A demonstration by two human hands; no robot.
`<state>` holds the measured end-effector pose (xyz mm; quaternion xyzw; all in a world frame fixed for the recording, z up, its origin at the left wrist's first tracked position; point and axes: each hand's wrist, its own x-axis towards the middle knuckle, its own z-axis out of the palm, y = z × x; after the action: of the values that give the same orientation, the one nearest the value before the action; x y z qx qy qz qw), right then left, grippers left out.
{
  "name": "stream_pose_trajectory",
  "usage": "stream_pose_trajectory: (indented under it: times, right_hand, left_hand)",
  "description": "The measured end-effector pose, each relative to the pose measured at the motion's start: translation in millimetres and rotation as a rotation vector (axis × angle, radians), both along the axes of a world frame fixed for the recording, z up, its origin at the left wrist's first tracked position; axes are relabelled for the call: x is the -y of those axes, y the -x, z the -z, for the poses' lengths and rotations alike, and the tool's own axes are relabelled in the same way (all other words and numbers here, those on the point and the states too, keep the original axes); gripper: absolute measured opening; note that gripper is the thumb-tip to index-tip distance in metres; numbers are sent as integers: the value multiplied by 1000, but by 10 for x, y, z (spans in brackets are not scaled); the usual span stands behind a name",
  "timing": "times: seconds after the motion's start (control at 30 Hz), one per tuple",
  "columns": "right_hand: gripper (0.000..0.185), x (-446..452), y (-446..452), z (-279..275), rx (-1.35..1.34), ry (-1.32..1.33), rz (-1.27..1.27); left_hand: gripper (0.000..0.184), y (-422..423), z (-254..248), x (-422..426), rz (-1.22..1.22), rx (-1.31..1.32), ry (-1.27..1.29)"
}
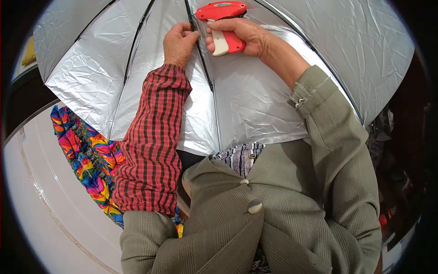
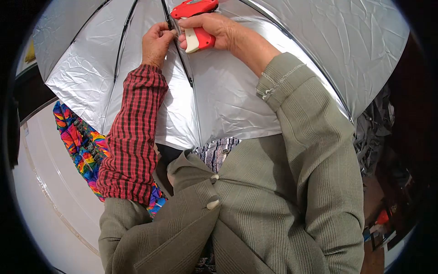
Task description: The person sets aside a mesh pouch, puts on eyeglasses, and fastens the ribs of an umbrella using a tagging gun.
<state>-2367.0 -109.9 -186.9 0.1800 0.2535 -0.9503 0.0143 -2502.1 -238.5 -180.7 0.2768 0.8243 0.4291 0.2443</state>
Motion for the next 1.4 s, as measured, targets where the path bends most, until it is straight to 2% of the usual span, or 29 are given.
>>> stream_pose_trajectory:
  times: [0.33, 0.47, 0.53, 0.67, 0.77, 0.93, 1.0, 1.1, 1.2, 1.3, 1.33, 1.4]
  right_hand:
    - [20, -22, 87, -5, 14, 6, -28]
    - [21, 46, 136, 54, -7, -50, -1]
    - [23, 65, 85, 15, 45, -201, 17]
    - [24, 55, 94, 52, 92, -242, -30]
    - [27, 36, 100, -35, 94, -230, -46]
    - [32, 39, -134, -242, 141, -106, 6]
    - [35, -79, -379, -243, 202, -19, -62]
    - [33, 53, -834, -561, 207, -71, -210]
    - [32, 359, -1215, -364, 219, 26, -334]
    - [34, 606, -1346, -261, 172, 22, -362]
    - [34, 627, -1358, -209, 164, 9, -349]
    - [35, 618, -1360, -197, 147, 37, -335]
  left_hand:
    - [22, -19, 18, -47, 51, -1, -60]
    - [23, 46, 139, -11, 44, -60, -72]
    - [24, 47, 159, -3, 43, -159, -50]
    - [25, -24, 112, -21, -21, -191, -17]
    - [21, -81, 0, -35, -51, -193, 73]
    - [21, -76, 48, -22, -114, -276, 55]
    - [22, 23, 55, -86, -85, -279, 124]
    - [23, 169, -140, -113, -74, -314, 117]
    - [25, 268, -237, -162, -52, -374, 83]
    - [30, 481, -504, -344, -256, 394, -319]
    - [30, 539, -549, -436, -240, 387, -330]
    - [47, 696, -650, -700, -167, 919, -449]
